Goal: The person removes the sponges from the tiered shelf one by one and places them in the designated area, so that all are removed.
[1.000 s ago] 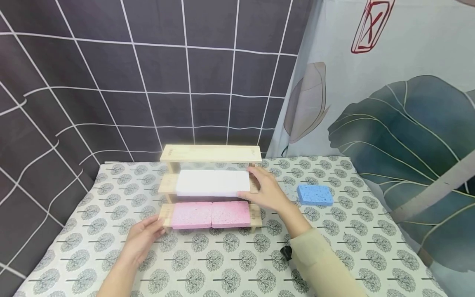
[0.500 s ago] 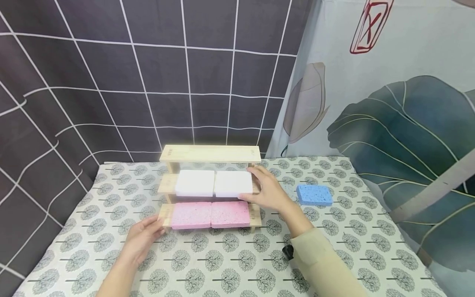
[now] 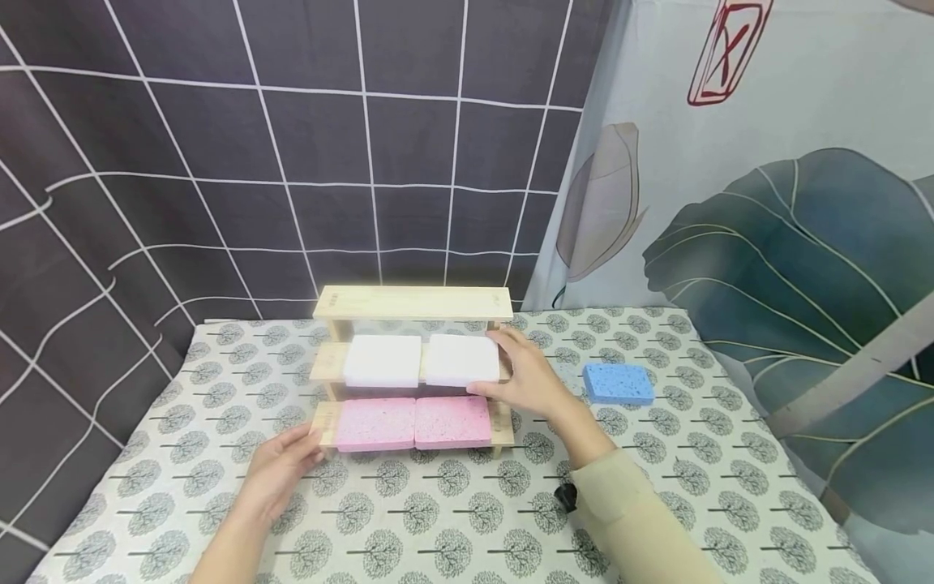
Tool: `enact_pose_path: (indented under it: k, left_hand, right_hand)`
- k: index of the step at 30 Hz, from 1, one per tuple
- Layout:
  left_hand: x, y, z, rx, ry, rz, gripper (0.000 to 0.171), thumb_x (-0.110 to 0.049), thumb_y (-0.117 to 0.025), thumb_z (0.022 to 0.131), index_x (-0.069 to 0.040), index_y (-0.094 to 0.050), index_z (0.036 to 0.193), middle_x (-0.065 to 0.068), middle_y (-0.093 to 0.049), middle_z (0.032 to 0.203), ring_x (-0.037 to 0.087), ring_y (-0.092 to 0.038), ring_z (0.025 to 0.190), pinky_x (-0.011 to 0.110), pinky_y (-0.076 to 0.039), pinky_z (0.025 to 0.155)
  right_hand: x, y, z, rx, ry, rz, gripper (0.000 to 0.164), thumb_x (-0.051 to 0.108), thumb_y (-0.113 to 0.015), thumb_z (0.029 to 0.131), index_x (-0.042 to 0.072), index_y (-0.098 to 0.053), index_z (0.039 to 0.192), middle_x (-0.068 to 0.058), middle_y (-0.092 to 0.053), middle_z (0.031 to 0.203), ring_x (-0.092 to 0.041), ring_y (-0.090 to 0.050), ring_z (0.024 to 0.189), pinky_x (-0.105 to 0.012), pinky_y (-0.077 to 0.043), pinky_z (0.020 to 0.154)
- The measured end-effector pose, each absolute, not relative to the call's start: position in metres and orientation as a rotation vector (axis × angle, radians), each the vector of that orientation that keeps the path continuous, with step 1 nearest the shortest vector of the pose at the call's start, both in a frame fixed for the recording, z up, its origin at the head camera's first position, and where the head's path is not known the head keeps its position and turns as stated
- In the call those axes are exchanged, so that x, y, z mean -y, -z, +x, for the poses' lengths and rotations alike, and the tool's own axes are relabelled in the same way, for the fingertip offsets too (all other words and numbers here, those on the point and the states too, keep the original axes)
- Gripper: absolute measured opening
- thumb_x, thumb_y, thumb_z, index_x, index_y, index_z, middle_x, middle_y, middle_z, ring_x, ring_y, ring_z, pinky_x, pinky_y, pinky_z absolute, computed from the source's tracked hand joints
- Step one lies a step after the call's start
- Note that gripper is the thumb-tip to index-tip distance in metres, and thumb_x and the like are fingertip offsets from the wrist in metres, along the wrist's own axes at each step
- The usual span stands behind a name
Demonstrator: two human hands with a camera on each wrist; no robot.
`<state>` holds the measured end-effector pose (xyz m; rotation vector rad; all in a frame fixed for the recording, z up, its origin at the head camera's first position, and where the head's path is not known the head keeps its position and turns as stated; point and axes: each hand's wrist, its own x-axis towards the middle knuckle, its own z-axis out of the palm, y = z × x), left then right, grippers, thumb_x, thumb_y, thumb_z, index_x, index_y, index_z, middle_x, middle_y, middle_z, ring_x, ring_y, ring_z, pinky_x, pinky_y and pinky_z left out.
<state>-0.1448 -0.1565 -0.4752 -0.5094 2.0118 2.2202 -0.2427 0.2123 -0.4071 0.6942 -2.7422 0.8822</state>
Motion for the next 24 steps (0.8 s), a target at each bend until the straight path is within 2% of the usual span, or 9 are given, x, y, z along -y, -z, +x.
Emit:
enact_pose_path:
  k: [4, 13, 24]
  left_hand:
    - [0.156, 0.475, -0.145, -2.024, -2.212, -0.502, 0.049, -0.006, -0.059, 0.101, 0.015, -0.042, 0.141, 0.017, -0.063, 0.114, 0.014, -0.063, 0.092, 0.017, -0.058, 0.084]
    - [0.156, 0.475, -0.144, -2.029, -2.203, -0.499, 0.05, -0.007, -0.059, 0.101, 0.016, -0.041, 0.142, 0.017, -0.063, 0.117, 0.012, -0.062, 0.092, 0.017, -0.057, 0.084]
    - [0.157, 0.475, -0.144, -2.0, -2.222, -0.517, 0.049, -0.005, -0.059, 0.101, 0.015, -0.041, 0.142, 0.014, -0.064, 0.113, 0.01, -0.063, 0.089, 0.017, -0.057, 0.084]
  right_hand:
    - [-0.218, 0.407, -0.24, 2.737, -0.904, 0.676, 0.094, 0.045, -0.09, 0.072, 0.004, -0.049, 0.147, -0.019, -0.049, 0.148, -0.044, -0.046, 0.134, -0.072, -0.039, 0.106]
    - [-0.233, 0.41, -0.236, 2.687, -0.926, 0.691, 0.09, 0.042, -0.091, 0.072, 0.006, -0.052, 0.144, -0.014, -0.056, 0.14, -0.038, -0.052, 0.128, -0.069, -0.042, 0.105]
    - [-0.25, 0.409, -0.232, 2.665, -0.939, 0.682, 0.087, 0.04, -0.093, 0.07, 0.006, -0.055, 0.141, -0.016, -0.055, 0.143, -0.04, -0.051, 0.129, -0.069, -0.041, 0.105]
